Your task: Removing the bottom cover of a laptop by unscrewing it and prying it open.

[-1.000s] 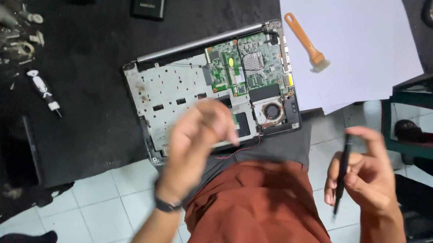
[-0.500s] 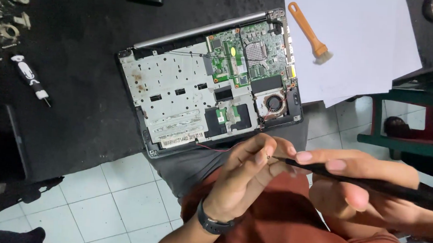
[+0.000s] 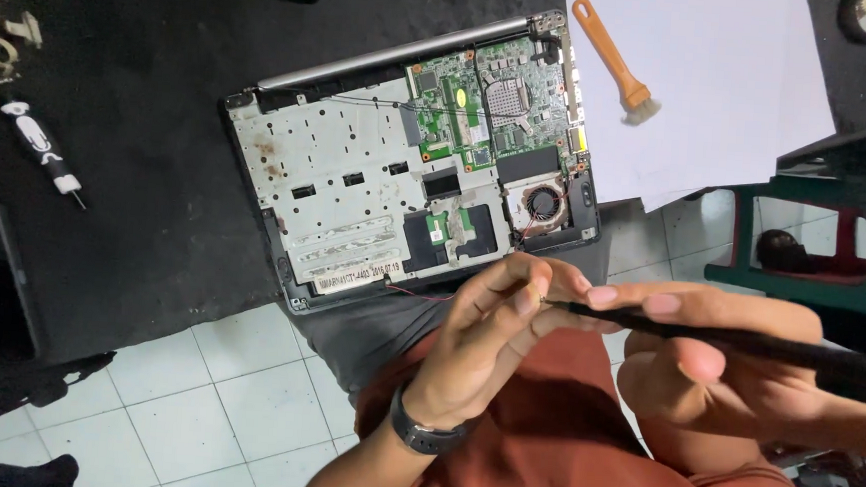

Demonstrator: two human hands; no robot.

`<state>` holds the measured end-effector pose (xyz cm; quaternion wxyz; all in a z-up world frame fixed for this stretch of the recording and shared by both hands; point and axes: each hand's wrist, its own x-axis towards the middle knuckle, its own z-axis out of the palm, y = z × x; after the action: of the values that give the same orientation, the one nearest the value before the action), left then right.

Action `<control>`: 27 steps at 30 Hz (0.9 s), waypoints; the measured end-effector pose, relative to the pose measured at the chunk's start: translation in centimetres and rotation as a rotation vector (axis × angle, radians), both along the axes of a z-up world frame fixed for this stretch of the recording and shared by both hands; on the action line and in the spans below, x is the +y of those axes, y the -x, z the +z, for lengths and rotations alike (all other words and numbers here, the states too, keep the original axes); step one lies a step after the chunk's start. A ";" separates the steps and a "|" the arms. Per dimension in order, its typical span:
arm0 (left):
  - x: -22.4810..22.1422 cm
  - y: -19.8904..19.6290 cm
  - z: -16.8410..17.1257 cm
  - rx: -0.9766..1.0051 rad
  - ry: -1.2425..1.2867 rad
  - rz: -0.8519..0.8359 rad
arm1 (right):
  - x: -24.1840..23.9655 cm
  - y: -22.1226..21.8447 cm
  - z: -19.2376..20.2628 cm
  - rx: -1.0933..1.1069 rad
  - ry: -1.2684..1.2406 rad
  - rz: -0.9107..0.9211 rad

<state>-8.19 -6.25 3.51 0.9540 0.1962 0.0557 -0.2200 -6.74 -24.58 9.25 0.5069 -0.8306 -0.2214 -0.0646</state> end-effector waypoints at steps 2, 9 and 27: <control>0.0 0.0 -0.1 -0.042 0.004 0.008 | 0.5 0.0 -0.5 -0.168 0.071 -0.114; -0.5 -0.7 0.0 -0.092 -0.102 0.095 | 2.9 -0.4 -1.1 -0.297 -0.030 -0.421; -0.4 -2.8 -1.2 0.037 -0.081 0.165 | 2.9 -0.9 -6.6 0.143 -0.518 -0.088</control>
<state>-5.36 -6.67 2.27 0.9590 0.2251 0.0981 -0.1417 -5.86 -21.72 2.64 0.7136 -0.6845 -0.1246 -0.0823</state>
